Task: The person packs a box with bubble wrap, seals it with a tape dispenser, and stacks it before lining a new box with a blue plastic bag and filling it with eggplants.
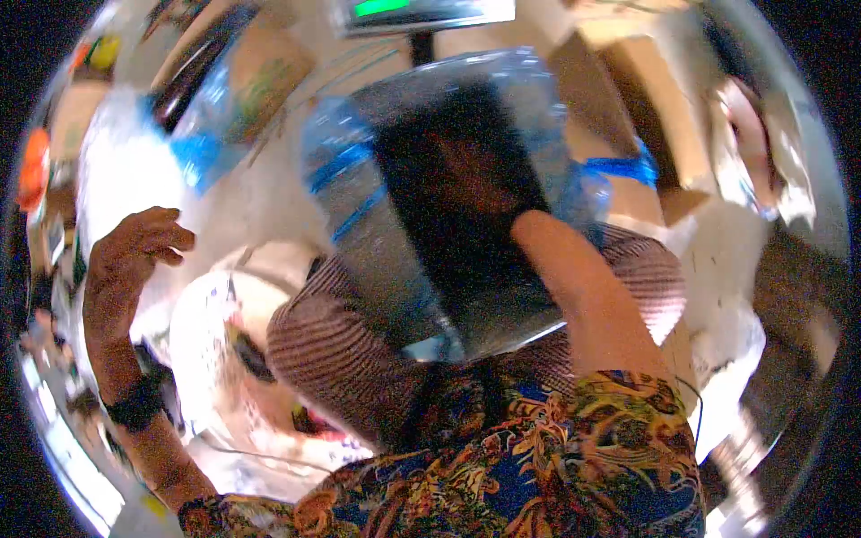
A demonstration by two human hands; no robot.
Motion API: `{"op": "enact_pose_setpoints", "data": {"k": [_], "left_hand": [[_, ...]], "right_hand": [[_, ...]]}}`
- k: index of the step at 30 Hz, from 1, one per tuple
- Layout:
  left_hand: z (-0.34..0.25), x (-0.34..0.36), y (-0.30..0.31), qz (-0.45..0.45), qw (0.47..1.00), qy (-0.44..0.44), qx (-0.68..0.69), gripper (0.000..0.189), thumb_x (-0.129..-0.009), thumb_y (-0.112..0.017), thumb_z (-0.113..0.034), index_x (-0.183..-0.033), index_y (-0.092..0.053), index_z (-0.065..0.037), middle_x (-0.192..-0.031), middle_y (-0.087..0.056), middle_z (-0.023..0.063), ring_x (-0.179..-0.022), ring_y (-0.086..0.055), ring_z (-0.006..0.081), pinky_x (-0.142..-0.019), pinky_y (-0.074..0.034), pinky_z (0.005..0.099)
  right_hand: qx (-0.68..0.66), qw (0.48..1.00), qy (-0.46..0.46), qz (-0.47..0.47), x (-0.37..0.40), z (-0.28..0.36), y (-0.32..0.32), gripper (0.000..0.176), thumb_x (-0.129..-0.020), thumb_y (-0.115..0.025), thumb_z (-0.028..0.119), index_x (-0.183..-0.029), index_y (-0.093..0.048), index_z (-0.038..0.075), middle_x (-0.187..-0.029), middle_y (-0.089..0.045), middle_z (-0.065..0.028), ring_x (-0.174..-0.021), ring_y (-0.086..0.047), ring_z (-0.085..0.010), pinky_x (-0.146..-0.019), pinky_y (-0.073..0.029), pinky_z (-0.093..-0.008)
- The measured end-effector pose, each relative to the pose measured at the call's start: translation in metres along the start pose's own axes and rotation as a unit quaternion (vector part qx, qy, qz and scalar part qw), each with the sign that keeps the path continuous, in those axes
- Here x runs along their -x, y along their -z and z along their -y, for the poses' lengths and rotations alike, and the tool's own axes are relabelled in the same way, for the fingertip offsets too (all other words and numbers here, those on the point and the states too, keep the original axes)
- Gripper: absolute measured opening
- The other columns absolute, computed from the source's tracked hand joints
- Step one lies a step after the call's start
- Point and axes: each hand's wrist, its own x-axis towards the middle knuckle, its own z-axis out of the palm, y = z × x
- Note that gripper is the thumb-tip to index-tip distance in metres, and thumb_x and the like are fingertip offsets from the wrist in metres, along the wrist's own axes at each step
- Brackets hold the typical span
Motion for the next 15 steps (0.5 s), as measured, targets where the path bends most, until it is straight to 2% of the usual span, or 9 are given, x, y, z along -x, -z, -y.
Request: {"op": "enact_pose_setpoints", "data": {"k": [2,4,5,7,9,10,12,14,15], "left_hand": [[0.041,0.053,0.014,-0.156,0.982,0.078,-0.076,0.043,-0.085,-0.057,-0.019,-0.121,-0.055,0.002,-0.105,-0.065,0.0106,-0.097,-0.062,0.0183,-0.083,-0.048,0.0294],[0.109,0.1,0.003,-0.276,0.95,0.142,-0.029,0.045,-0.085,-0.062,-0.028,-0.122,-0.057,-0.003,-0.101,-0.065,0.0085,-0.092,-0.063,0.0166,-0.083,-0.048,0.0295],[0.151,0.128,-0.006,-0.285,0.939,0.189,0.037,0.043,-0.087,-0.059,-0.028,-0.122,-0.056,-0.004,-0.104,-0.065,0.0076,-0.094,-0.062,0.0158,-0.082,-0.048,0.0297],[0.24,0.19,-0.041,-0.328,0.893,0.282,0.126,0.041,-0.087,-0.06,-0.029,-0.122,-0.056,-0.007,-0.103,-0.065,0.0061,-0.092,-0.062,0.0147,-0.082,-0.049,0.0304],[0.302,0.241,-0.087,-0.401,0.816,0.36,0.209,0.038,-0.085,-0.065,-0.028,-0.118,-0.058,-0.008,-0.097,-0.065,0.0055,-0.086,-0.062,0.0142,-0.078,-0.051,0.0309],[0.326,0.262,-0.117,-0.442,0.767,0.383,0.264,0.036,-0.084,-0.066,-0.025,-0.115,-0.06,-0.008,-0.095,-0.065,0.0055,-0.085,-0.062,0.014,-0.074,-0.051,0.0308],[0.498,0.37,-0.183,-0.391,0.739,0.244,0.491,0.037,-0.079,-0.068,-0.019,-0.113,-0.06,-0.007,-0.095,-0.065,0.0072,-0.082,-0.062,0.014,-0.065,-0.051,0.0296],[0.478,0.37,-0.234,-0.365,0.732,0.452,0.357,0.039,-0.078,-0.063,-0.016,-0.115,-0.056,-0.003,-0.096,-0.064,0.0101,-0.081,-0.062,0.0145,-0.06,-0.051,0.0317],[0.473,0.37,-0.255,-0.37,0.725,0.454,0.362,0.039,-0.078,-0.063,-0.016,-0.115,-0.056,-0.003,-0.096,-0.064,0.0101,-0.081,-0.062,0.0145,-0.06,-0.051,0.0317]], "right_hand": [[0.053,0.991,-0.053,0.112,-0.016,0.031,0.027,0.079,-0.079,-0.066,0.045,-0.141,-0.033,0.008,-0.136,-0.04,-0.0242,-0.126,-0.037,-0.0416,-0.102,-0.031,-0.0563],[0.122,0.988,-0.051,0.081,-0.012,-0.008,-0.028,0.084,-0.079,-0.062,0.054,-0.141,-0.032,0.006,-0.138,-0.039,-0.0233,-0.126,-0.037,-0.0405,-0.1,-0.028,-0.0623],[0.165,0.971,-0.13,0.114,-0.019,0.013,-0.017,0.082,-0.08,-0.06,0.054,-0.141,-0.032,0.006,-0.14,-0.037,-0.0231,-0.128,-0.035,-0.0402,-0.098,-0.026,-0.066],[0.189,0.956,-0.126,0.184,-0.03,0.011,-0.012,0.081,-0.081,-0.059,0.052,-0.141,-0.031,0.007,-0.136,-0.043,-0.0221,-0.126,-0.038,-0.0423,-0.096,-0.026,-0.0695],[-0.162,0.859,-0.335,0.353,-0.084,-0.219,-0.118,0.066,-0.086,-0.058,0.041,-0.138,-0.038,0.006,-0.128,-0.052,-0.0199,-0.12,-0.046,-0.0396,-0.098,-0.033,-0.0612],[-0.014,0.951,-0.195,0.241,-0.057,-0.145,-0.092,0.065,-0.086,-0.058,0.04,-0.137,-0.038,0.006,-0.128,-0.052,-0.0197,-0.12,-0.046,-0.0391,-0.098,-0.033,-0.0602],[0.032,0.974,-0.12,0.189,-0.039,-0.066,-0.069,0.063,-0.086,-0.057,0.039,-0.137,-0.039,0.006,-0.127,-0.053,-0.0194,-0.119,-0.047,-0.0382,-0.098,-0.034,-0.0583],[0.014,0.979,-0.089,0.182,-0.036,-0.051,-0.062,0.061,-0.087,-0.057,0.038,-0.136,-0.04,0.006,-0.127,-0.053,-0.0191,-0.118,-0.048,-0.0373,-0.098,-0.035,-0.0564],[0.004,0.98,-0.077,0.184,-0.033,-0.047,-0.058,0.06,-0.087,-0.057,0.037,-0.136,-0.041,0.006,-0.126,-0.054,-0.019,-0.118,-0.048,-0.0369,-0.098,-0.035,-0.0554]]}}
